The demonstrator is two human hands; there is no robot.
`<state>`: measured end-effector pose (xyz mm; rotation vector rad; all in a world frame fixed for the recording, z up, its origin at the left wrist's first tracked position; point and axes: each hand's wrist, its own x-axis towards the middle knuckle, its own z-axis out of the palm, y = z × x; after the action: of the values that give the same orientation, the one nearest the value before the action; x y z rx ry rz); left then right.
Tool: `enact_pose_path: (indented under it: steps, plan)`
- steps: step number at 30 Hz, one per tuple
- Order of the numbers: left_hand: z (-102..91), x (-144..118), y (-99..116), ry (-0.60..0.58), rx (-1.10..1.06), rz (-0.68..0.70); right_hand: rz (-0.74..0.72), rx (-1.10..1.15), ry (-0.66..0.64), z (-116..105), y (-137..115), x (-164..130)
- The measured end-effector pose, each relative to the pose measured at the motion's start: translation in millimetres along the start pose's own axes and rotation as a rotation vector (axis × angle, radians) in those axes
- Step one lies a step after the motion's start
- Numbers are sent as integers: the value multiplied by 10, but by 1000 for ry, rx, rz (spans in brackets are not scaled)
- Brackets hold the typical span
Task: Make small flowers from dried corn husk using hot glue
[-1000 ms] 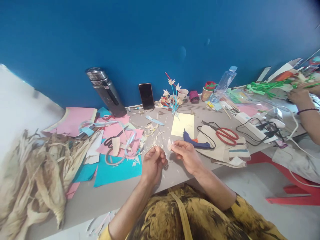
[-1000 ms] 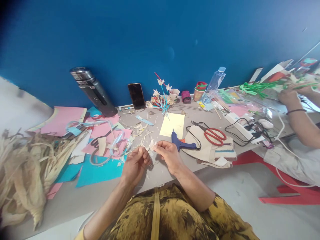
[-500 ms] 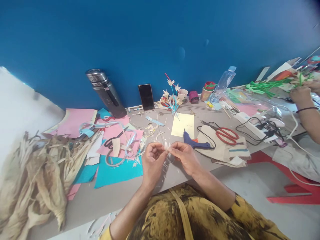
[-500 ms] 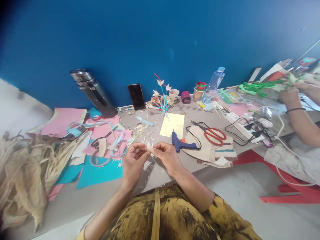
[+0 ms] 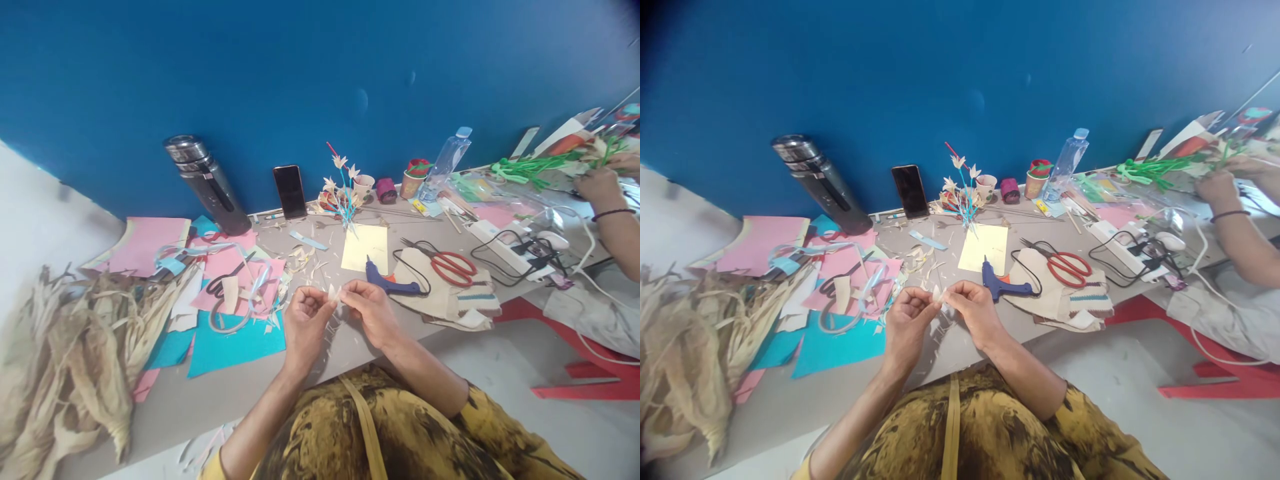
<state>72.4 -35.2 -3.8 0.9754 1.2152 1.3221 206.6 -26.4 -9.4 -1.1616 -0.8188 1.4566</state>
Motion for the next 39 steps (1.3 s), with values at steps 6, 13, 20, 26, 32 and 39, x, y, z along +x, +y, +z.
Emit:
enact_pose_path:
  steps: [6,13,20,26,32,39]
  plan:
    - [9,-2,-6,0,-37,-14,18,69,16,14,-11,8]
    - [-5,-12,-45,-18,-54,-6,-25,-13,-82,-43,-54,8]
    - [-3,-1,-55,-34,-49,37,-132,-60,8,-15,61,13]
    - [-84,14,-50,-40,28,6,-44,21,16,-53,-8,16]
    - [-100,-12,-35,-132,71,-39,-45,-19,-33,-15,3,-28]
    - [-127,31,-38,-133,-235,-230,-72,-211,-21,-165,50,-84]
